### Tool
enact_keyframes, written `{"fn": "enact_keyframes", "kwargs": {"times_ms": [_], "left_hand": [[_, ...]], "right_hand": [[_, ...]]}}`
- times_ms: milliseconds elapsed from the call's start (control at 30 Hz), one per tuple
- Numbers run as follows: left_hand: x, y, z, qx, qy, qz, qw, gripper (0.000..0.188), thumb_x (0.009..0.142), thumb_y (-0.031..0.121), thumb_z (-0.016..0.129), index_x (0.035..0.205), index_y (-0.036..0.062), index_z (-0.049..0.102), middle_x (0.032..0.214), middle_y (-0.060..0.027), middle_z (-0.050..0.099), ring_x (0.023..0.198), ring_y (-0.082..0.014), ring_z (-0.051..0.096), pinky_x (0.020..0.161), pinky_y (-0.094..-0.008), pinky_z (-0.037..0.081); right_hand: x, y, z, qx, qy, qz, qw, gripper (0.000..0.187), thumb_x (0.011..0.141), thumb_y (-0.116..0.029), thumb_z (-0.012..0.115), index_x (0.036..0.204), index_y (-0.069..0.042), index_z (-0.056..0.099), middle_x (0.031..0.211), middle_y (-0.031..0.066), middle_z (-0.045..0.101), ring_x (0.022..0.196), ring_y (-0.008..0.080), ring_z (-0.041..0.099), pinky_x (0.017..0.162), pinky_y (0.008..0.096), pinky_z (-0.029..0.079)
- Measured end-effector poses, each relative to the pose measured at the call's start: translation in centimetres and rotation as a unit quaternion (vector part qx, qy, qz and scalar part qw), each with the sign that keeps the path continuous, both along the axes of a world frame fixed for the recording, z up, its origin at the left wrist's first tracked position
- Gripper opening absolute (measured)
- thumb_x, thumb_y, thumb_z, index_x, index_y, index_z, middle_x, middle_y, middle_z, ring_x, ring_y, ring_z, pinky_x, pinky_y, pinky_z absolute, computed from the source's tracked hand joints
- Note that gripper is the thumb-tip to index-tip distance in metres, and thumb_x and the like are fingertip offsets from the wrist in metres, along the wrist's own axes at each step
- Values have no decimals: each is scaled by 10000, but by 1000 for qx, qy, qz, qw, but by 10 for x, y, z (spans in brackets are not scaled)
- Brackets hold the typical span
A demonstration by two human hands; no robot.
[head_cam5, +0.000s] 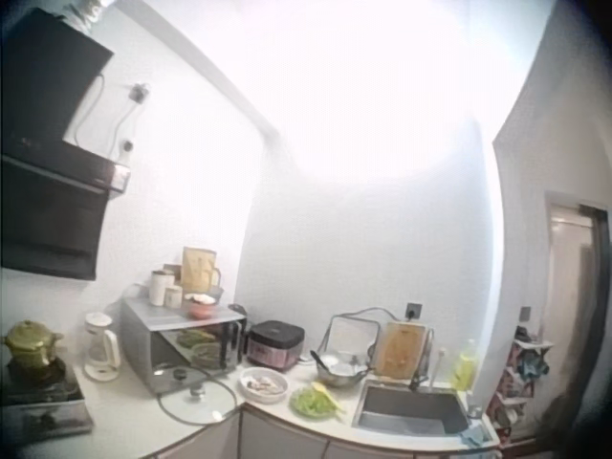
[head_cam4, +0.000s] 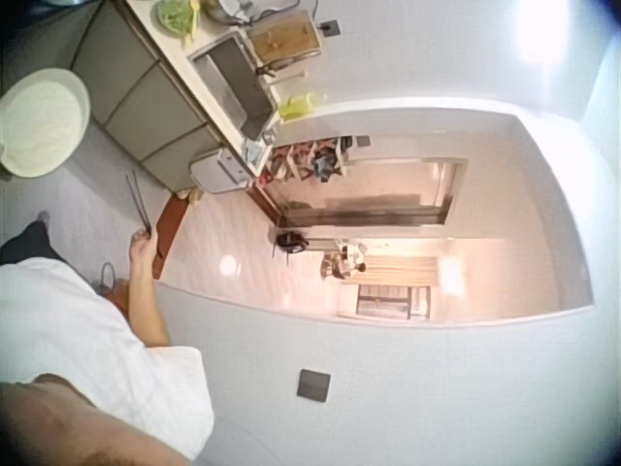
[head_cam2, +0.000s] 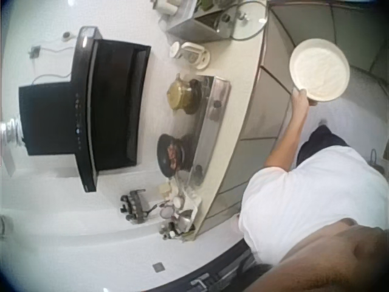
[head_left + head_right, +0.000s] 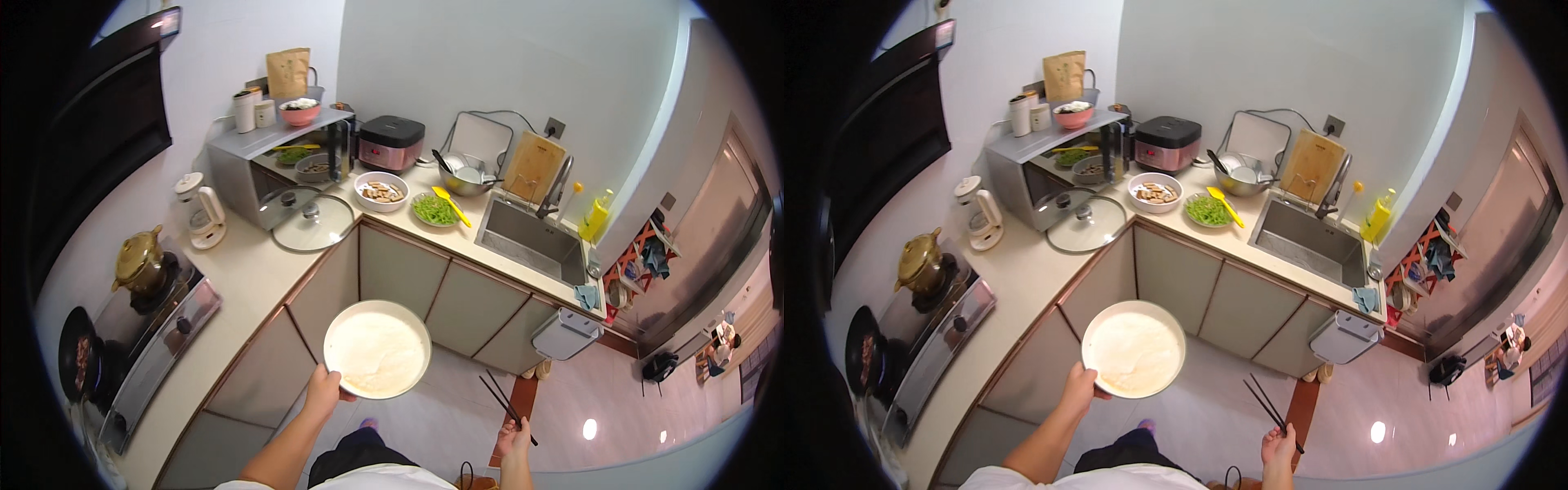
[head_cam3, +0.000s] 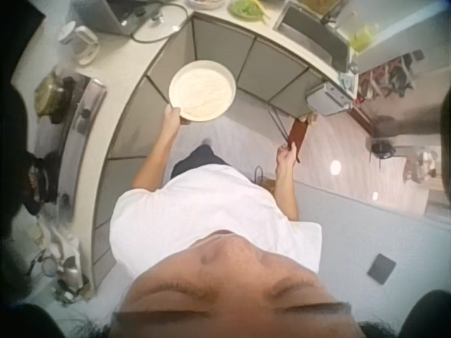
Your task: The person stir-fries green vegetables in a wok, transfers them to a bowl, rinses the wok, adds oil, and then stir-fries sliced meat. The person uses a spatula and chopsticks to handle the food and covers the wok with a lid.
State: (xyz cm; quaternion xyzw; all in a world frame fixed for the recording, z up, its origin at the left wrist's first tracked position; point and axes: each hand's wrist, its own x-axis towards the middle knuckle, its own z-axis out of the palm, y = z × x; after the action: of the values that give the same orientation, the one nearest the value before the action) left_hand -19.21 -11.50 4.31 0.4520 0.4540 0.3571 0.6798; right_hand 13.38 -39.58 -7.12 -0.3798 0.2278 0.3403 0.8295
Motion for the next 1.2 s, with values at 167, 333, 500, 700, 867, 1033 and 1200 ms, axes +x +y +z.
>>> {"fn": "enact_keyframes", "kwargs": {"times_ms": [167, 333, 500, 700, 867, 1033, 1200], "left_hand": [[100, 55, -20, 11, 11, -21, 1000, 322, 793, 61, 360, 1078, -69, 431, 891, -185, 600, 619, -249, 625, 432, -323, 525], [202, 131, -14, 11, 39, -87, 995, 312, 801, 62, 350, 1070, -63, 448, 907, -187, 596, 626, -249, 628, 429, -335, 531], [302, 206, -10, 21, 41, -167, 985, 297, 823, 67, 336, 1061, -61, 460, 922, -182, 591, 637, -245, 627, 437, -335, 536], [429, 243, -5, -18, 24, -207, 978, 293, 828, 81, 351, 1058, -65, 461, 919, -172, 590, 692, -245, 628, 476, -332, 545], [529, 256, -23, -6, 17, -181, 983, 265, 836, 97, 372, 1023, -68, 462, 896, -186, 578, 679, -262, 624, 476, -354, 550], [633, 267, -34, 0, 27, -159, 987, 248, 857, 117, 379, 992, -74, 464, 882, -194, 571, 667, -278, 622, 460, -374, 555], [727, 280, -45, 47, 71, -143, 986, 271, 876, 149, 384, 937, -96, 481, 854, -210, 575, 650, -290, 626, 438, -374, 553]], "right_hand": [[70, 47, -3, 10, 3, -17, 1000, 282, 855, -359, 544, 747, -104, 494, 637, 6, 509, 554, 118, 461, 471, 239, 373], [158, 106, 23, 9, 4, -88, 996, 177, 806, -277, 493, 768, -104, 491, 611, 30, 472, 523, 155, 424, 452, 272, 329], [254, 142, 57, 19, -170, -149, 974, 208, 808, -301, 441, 801, -102, 501, 593, 29, 438, 466, 146, 377, 397, 265, 289], [371, 184, 103, -39, -285, -234, 929, 221, 826, -306, 472, 788, -98, 534, 564, 10, 434, 430, 131, 354, 378, 264, 267], [519, 261, 140, -175, -492, -236, 820, 281, 856, -252, 466, 640, -77, 506, 700, 34, 488, 594, 111, 455, 543, 240, 358], [660, 387, 141, -194, -584, -59, 786, 309, 936, -278, 434, 729, -58, 501, 657, 34, 538, 529, 124, 492, 510, 241, 394], [753, 482, 101, -450, -639, 72, 620, 259, 866, -236, 531, 1026, -46, 606, 875, 208, 623, 852, 361, 597, 736, 409, 460]]}}
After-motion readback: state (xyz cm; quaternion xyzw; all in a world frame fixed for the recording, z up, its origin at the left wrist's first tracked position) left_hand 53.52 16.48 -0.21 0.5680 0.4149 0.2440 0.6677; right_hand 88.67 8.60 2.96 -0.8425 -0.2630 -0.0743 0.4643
